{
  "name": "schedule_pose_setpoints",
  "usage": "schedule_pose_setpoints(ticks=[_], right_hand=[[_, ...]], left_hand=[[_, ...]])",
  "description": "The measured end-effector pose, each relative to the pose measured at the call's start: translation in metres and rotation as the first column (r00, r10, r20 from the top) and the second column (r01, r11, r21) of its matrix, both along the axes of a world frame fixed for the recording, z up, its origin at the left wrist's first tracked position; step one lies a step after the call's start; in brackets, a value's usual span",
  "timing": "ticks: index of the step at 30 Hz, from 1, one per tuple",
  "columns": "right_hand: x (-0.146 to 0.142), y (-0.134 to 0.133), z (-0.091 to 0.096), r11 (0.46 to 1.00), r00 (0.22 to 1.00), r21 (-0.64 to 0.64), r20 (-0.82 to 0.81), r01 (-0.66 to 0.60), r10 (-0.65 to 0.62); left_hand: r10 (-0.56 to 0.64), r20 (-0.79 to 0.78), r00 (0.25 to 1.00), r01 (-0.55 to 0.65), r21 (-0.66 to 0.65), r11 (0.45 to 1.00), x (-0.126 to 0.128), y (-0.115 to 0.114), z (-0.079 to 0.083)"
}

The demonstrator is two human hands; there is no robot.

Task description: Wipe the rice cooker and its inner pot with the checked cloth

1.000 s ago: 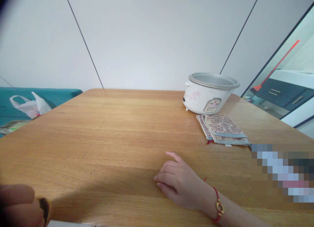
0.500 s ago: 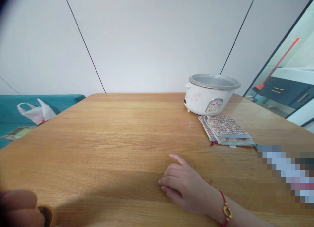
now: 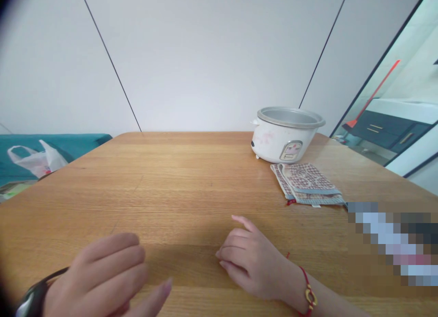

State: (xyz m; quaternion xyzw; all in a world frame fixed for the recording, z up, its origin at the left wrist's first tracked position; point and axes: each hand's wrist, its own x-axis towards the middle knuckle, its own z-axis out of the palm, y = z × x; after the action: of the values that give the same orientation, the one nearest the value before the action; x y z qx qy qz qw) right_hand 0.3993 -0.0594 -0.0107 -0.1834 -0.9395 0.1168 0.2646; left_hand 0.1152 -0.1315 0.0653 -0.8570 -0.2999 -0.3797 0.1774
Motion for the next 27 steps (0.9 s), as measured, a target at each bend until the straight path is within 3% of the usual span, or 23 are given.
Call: schedule_pose_setpoints(ticks=[2,4,10,22,27], right_hand=[[0.001,0.002,0.002,0.999,0.999,0.031,-0.035,0.017,-0.015],[0.003,0.004,0.005,0.998,0.997,0.049,-0.07,0.031,-0.027],[0.007,0.008,0.007,0.988,0.983,0.1,-0.154,0.121,-0.104],[0.013,0.023,-0.007,0.967,0.966,0.109,-0.15,0.228,-0.211],[0.013,0.026,-0.009,0.968,0.95,0.008,-0.195,0.25,-0.243]], left_hand=[[-0.211,-0.27,0.94,0.213,-0.02,0.977,-0.01,0.027,-0.001],[-0.229,-0.344,0.91,0.22,-0.066,0.973,-0.024,0.047,-0.01],[-0.12,-0.155,0.981,0.091,-0.179,0.98,-0.052,0.062,-0.047],[-0.058,-0.048,0.997,0.04,-0.319,0.947,-0.058,0.06,-0.05],[-0.031,-0.031,0.999,0.019,-0.34,0.94,-0.06,0.06,-0.051]])
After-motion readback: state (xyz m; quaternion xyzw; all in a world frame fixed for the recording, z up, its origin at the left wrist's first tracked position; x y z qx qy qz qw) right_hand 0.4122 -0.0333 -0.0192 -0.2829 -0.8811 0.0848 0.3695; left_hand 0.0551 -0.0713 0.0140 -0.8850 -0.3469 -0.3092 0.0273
